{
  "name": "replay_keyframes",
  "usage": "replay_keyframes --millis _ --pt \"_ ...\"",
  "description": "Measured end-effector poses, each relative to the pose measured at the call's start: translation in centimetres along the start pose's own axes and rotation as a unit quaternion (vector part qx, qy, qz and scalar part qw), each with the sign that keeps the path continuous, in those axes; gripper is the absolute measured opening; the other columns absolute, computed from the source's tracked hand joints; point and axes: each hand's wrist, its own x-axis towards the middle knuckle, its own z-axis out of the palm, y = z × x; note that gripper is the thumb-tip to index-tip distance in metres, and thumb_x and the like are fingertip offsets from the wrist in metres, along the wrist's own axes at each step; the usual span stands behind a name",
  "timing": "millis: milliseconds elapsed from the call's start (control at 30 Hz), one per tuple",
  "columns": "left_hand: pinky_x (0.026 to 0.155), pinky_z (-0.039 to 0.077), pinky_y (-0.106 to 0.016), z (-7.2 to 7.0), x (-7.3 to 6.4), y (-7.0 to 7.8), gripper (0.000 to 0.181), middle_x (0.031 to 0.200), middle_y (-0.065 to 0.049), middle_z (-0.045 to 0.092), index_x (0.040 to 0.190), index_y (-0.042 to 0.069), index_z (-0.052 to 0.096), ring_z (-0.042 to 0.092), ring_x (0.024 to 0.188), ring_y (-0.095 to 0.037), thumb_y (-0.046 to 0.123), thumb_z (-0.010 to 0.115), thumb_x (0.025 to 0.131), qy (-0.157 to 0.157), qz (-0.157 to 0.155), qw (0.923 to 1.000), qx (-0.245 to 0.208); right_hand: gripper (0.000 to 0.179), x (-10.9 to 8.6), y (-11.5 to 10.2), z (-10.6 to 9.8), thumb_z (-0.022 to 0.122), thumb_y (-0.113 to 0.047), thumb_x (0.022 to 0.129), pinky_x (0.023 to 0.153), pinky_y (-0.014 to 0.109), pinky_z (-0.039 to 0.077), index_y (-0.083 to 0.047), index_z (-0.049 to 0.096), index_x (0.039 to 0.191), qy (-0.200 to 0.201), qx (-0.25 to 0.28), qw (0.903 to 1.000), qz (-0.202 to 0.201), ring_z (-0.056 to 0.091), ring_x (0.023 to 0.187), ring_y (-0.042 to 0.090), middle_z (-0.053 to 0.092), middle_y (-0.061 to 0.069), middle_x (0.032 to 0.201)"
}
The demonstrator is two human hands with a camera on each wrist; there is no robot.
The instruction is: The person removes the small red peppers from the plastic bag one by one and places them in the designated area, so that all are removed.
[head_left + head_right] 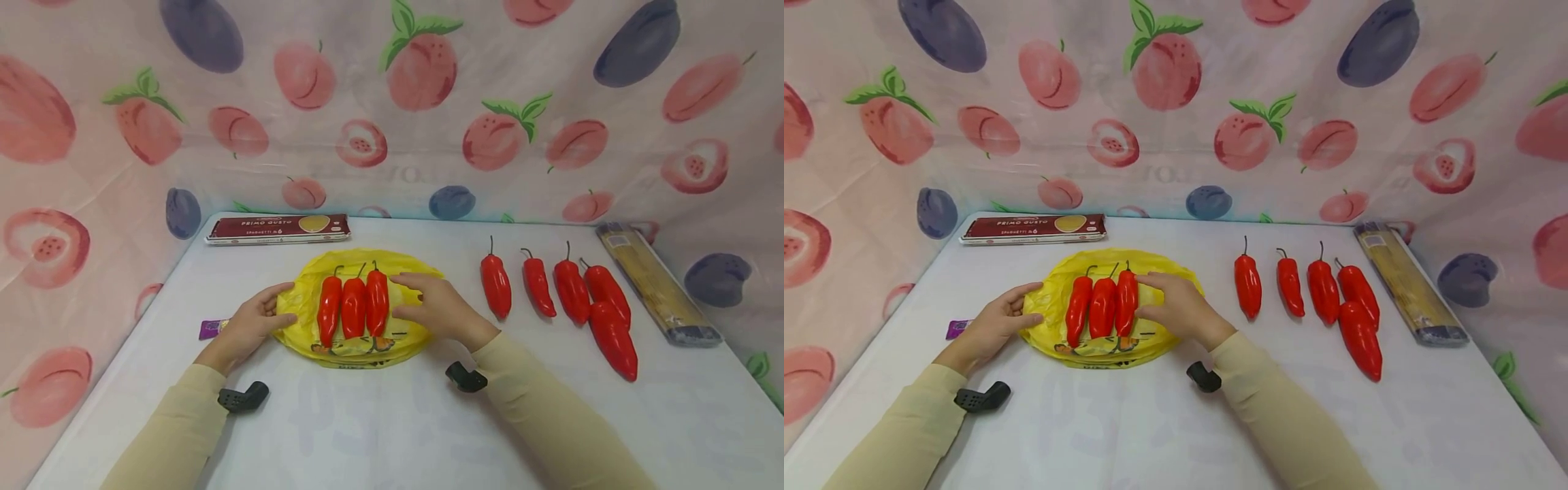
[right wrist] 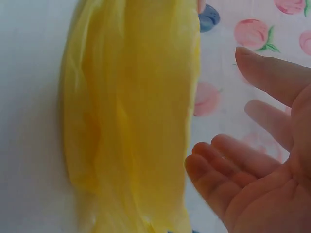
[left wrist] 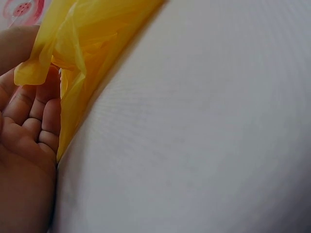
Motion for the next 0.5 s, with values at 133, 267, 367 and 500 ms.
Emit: replay_keyframes --millis 133,267,367,500 --pt "0.106 0.041 -0.031 0.0 0.1 0.0 0.075 0.161 -0.010 0.032 0.159 0.018 0.030 0.039 0.141 -0.028 0.024 0.069 0.095 0.000 0.001 1.0000 0.002 0.062 0.8 -0.4 1.2 0.077 -0.025 0.090 0.106 0.047 0.044 -0.015 0.053 0.147 -0.015 -0.013 0.9997 0.016 0.044 0.136 0.028 0.051 0.007 0.147" --pt "0.107 0.040 -0.033 0.0 0.1 -0.1 0.075 0.160 -0.010 0.032 0.158 0.018 0.030 0.039 0.141 -0.028 0.024 0.070 0.095 0.001 -0.001 1.0000 0.002 0.066 1.5 -0.7 2.1 0.078 -0.027 0.089 0.107 0.046 0.044 -0.016 0.051 0.148 -0.027 -0.023 0.9987 0.036 0.043 0.136 0.027 0.050 0.008 0.147" --pt "0.108 0.040 -0.034 0.0 0.1 -0.2 0.074 0.160 -0.009 0.033 0.158 0.018 0.031 0.040 0.141 -0.028 0.025 0.070 0.095 0.003 -0.005 1.0000 0.004 0.069 2.0 -0.7 2.6 0.078 -0.028 0.089 0.108 0.044 0.043 -0.017 0.048 0.150 -0.037 -0.022 0.9980 0.047 0.043 0.136 0.026 0.050 0.006 0.148" --pt "0.108 0.040 -0.034 -0.1 0.2 -0.3 0.075 0.160 -0.009 0.034 0.158 0.018 0.032 0.040 0.141 -0.028 0.026 0.070 0.094 0.002 -0.004 1.0000 0.007 0.071 2.5 -0.8 3.1 0.078 -0.027 0.089 0.107 0.044 0.044 -0.019 0.046 0.152 -0.055 -0.010 0.9971 0.051 0.043 0.136 0.026 0.050 0.005 0.147"
